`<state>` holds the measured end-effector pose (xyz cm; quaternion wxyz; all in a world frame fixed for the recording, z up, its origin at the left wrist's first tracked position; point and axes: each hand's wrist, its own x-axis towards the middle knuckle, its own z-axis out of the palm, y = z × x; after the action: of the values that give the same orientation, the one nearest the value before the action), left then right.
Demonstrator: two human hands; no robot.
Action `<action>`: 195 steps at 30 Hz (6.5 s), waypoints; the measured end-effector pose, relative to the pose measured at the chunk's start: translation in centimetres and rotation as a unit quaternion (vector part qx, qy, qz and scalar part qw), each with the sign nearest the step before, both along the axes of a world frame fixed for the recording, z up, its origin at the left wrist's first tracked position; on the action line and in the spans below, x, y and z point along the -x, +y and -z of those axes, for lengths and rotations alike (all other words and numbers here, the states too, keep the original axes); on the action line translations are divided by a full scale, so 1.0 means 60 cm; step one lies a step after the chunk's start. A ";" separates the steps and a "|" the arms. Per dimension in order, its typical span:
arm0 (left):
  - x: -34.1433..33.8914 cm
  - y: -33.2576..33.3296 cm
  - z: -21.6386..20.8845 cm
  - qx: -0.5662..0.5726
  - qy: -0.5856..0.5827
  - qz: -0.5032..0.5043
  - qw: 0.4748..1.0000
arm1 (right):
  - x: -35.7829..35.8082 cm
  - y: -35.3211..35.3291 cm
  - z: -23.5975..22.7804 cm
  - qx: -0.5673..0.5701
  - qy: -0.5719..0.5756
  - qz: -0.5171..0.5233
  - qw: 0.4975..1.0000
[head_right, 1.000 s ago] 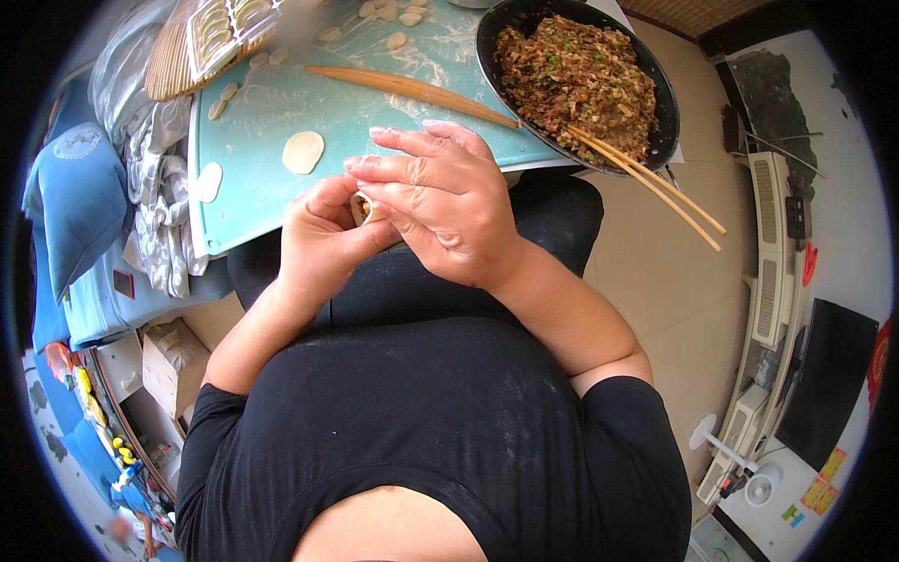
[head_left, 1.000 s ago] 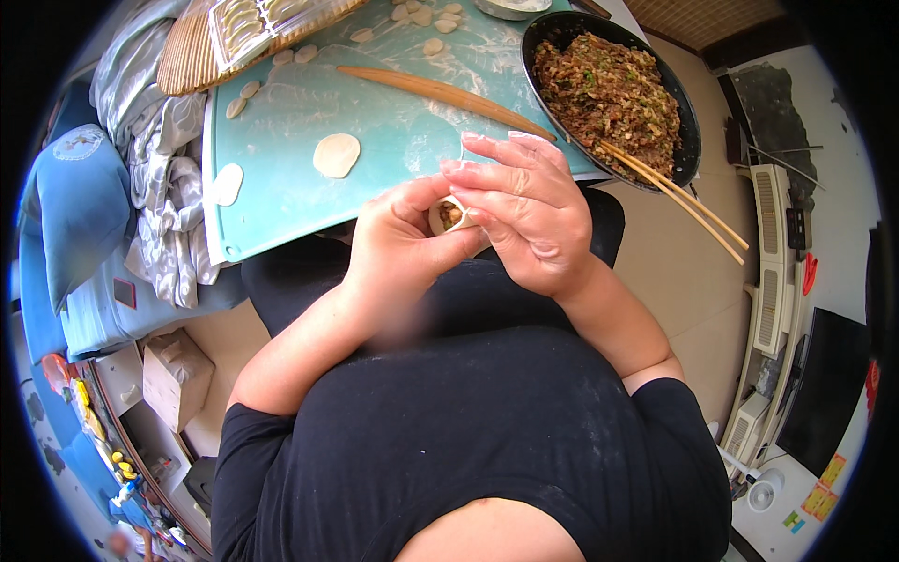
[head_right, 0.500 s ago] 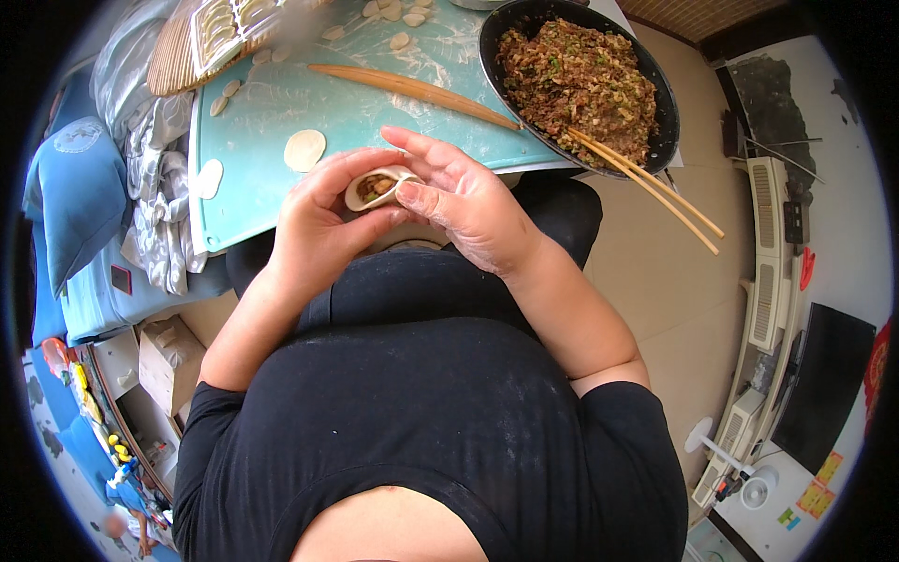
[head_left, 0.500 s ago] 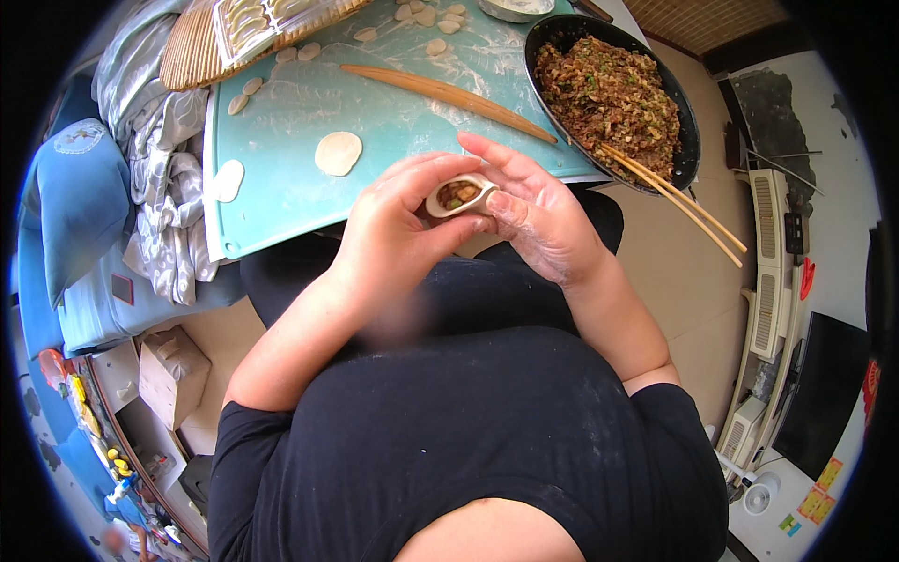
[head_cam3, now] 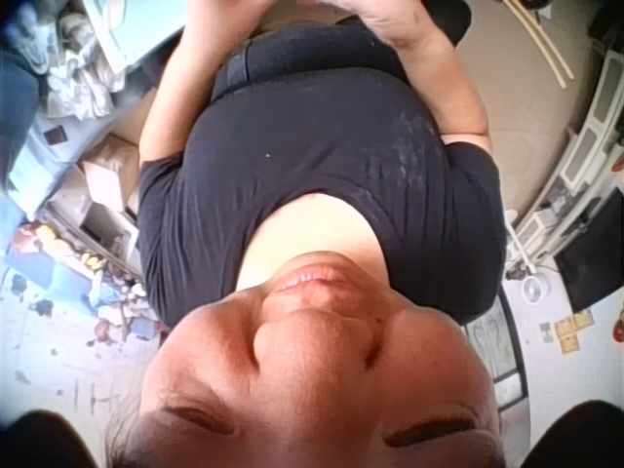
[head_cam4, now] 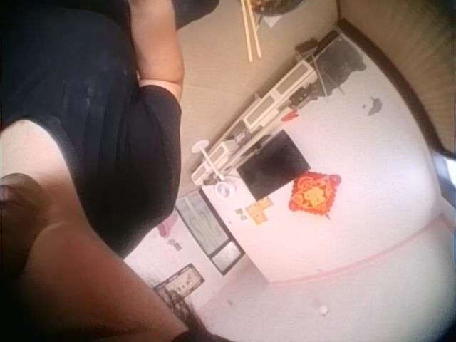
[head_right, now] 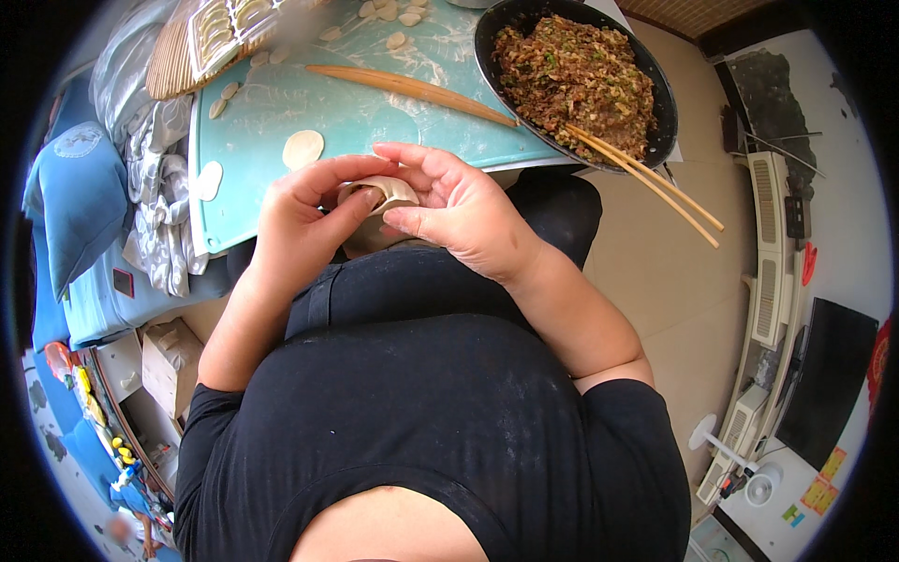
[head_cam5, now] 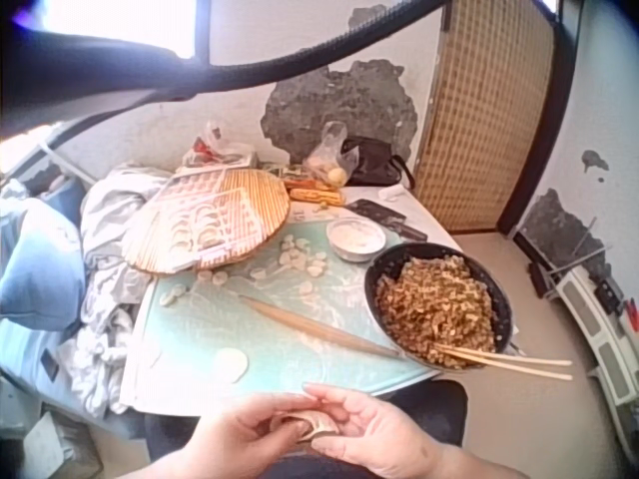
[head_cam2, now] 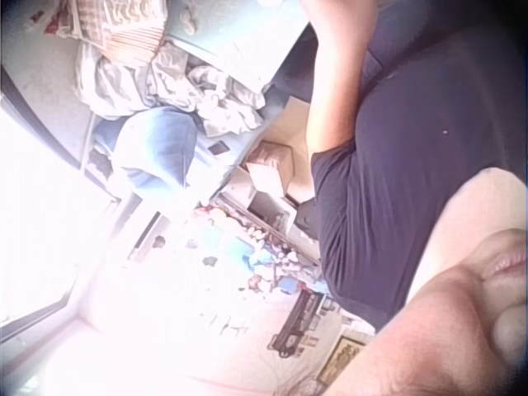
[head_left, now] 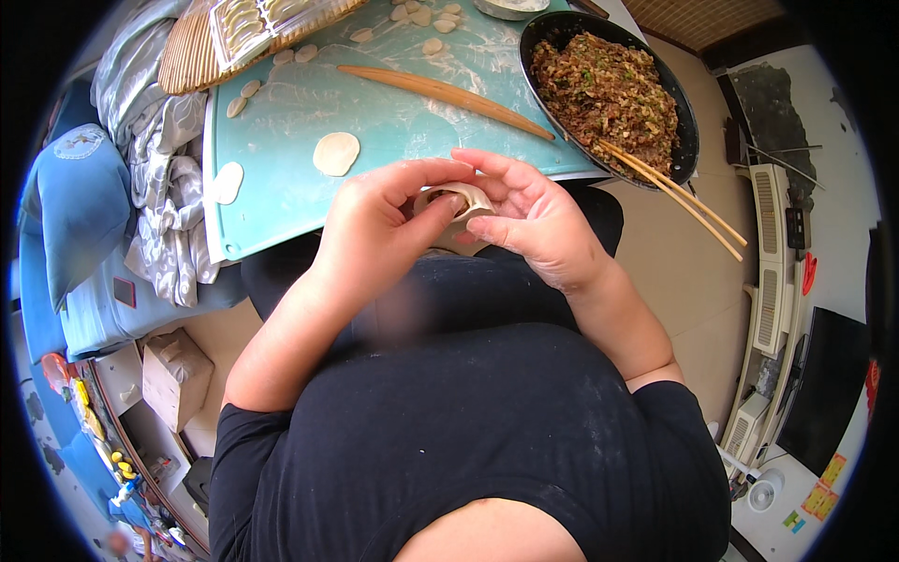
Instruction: The person sits on the floor and assembles dumplings by placing a meat and vegetable filling onto round dough wrappers using chopsticks. They then fold and pleat the wrappers to seal the dumplings, placing the finished items onto a bamboo tray.
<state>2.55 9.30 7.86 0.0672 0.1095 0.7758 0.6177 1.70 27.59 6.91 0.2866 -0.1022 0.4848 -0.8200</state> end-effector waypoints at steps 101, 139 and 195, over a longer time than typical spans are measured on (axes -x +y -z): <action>-0.008 0.013 0.027 0.147 0.422 -0.017 0.895 | -0.009 -0.019 -0.012 -0.093 -0.041 0.068 0.992; -0.018 0.022 0.031 0.125 0.374 -0.045 0.918 | -0.016 -0.020 -0.010 -0.088 -0.033 0.074 0.993; -0.002 0.008 0.038 0.165 0.467 -0.057 0.867 | -0.017 -0.007 -0.021 -0.081 -0.071 0.047 0.993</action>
<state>2.66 9.76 5.56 -0.3209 0.3282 0.8122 0.3600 2.73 27.19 8.19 0.2889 0.0024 0.5323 -0.7957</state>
